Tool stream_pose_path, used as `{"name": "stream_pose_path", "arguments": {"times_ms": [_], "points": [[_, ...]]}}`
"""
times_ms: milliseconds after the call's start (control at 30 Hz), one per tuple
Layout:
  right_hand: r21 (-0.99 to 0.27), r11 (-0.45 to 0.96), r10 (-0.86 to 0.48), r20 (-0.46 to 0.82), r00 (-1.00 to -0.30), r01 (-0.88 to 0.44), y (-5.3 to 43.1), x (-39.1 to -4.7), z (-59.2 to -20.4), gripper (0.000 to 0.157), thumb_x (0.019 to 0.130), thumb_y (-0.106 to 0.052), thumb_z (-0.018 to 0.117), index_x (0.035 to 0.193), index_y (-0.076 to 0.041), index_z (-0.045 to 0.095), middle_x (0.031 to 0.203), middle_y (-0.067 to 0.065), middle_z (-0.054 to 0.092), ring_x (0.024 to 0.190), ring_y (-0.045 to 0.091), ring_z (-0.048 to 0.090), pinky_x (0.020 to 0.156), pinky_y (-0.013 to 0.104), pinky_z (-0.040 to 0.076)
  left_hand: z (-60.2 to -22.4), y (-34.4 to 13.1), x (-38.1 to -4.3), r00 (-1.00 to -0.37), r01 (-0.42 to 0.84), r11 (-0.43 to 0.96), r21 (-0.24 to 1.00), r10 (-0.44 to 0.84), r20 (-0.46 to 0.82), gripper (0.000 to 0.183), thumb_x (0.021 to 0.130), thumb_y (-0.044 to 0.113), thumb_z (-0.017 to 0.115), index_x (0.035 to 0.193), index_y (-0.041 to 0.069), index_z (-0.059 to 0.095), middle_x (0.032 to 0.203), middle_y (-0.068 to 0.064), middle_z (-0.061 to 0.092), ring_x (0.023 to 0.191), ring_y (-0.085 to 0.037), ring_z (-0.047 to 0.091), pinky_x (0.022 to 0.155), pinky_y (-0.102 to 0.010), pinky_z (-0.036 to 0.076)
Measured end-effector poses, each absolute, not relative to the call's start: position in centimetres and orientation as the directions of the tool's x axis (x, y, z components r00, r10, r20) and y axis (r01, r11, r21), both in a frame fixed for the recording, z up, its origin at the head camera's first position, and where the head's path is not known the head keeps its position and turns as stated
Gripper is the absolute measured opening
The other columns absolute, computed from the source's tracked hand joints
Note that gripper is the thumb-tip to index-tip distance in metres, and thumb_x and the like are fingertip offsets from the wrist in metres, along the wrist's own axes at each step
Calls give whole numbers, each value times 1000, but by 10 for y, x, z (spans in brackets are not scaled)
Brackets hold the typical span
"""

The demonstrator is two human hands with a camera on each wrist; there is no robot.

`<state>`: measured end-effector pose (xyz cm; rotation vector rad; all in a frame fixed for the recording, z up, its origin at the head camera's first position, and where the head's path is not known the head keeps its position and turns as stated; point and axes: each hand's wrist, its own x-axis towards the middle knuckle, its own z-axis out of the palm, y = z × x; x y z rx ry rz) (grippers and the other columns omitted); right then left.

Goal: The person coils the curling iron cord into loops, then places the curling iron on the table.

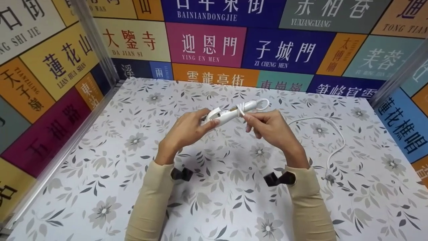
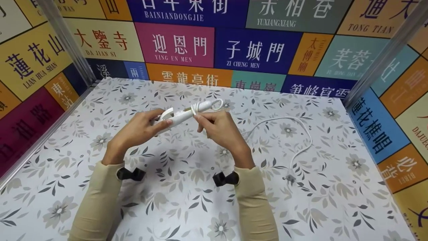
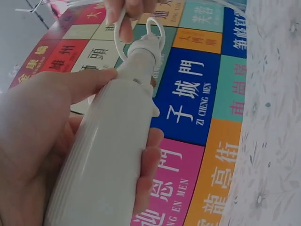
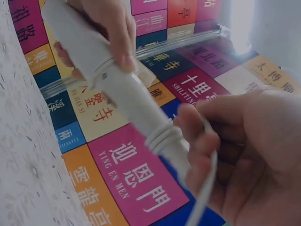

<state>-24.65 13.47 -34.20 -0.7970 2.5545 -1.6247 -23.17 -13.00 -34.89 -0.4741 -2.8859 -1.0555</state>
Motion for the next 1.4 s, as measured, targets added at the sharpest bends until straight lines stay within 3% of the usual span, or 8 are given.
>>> {"name": "stream_pose_path", "arguments": {"times_ms": [167,367,600,700,900,1000,1133,1400], "points": [[-897,233,-582,181,-793,-375,138,-256,-357,25,102,-17,58,116,-3,74,89,6,76,77,13,72,76,27,59,-343,-131,-229,-949,308,649,696,267,170,43,99,47,59,134,23,58,105,-7,69,83,-21,61,71,-35,49],[-860,305,-652,124,-748,-409,144,-271,-378,23,101,-22,60,106,-10,79,113,8,76,114,20,69,105,42,50,-338,-132,-226,-929,352,574,739,313,199,40,99,45,59,131,21,61,105,-8,69,85,-20,61,72,-34,50],[-862,440,-437,41,-898,-254,151,-283,-389,23,95,-29,70,102,-9,79,84,3,75,83,18,69,80,35,56,-335,-136,-225,-898,411,561,719,385,213,37,98,42,62,128,21,64,104,-4,69,85,-18,60,74,-34,49],[-865,459,-333,45,-942,-203,153,-285,-390,21,93,-28,72,102,-10,78,86,-4,73,79,12,66,75,27,54,-336,-137,-225,-882,431,569,701,430,193,36,98,41,62,127,20,64,101,-4,69,83,-17,59,73,-33,48],[-900,291,-354,213,-911,-324,160,-284,-387,15,92,-4,68,100,8,73,87,-14,72,81,3,65,74,20,52,-340,-137,-225,-836,469,574,671,533,128,35,97,40,63,126,20,66,97,-2,69,77,-16,58,70,-31,48],[-933,266,-334,148,-931,-244,161,-281,-381,23,91,-14,74,101,6,75,85,-11,74,75,8,67,67,23,54,-341,-137,-224,-816,485,587,648,571,94,35,97,42,63,124,20,67,101,0,70,80,-15,60,73,-32,50],[-906,403,-252,29,-967,-132,163,-278,-373,35,79,-36,86,100,-8,79,82,-8,75,66,11,65,60,25,54,-342,-137,-224,-799,503,612,611,599,58,36,95,45,64,121,20,68,105,1,71,84,-14,60,77,-32,50],[-868,448,-335,57,-940,-213,164,-270,-359,31,79,-30,86,99,-8,79,84,-6,76,79,17,69,74,26,53,-343,-134,-225,-767,505,604,616,641,1,31,94,42,68,114,18,71,95,1,69,75,-13,55,68,-29,47]]}}
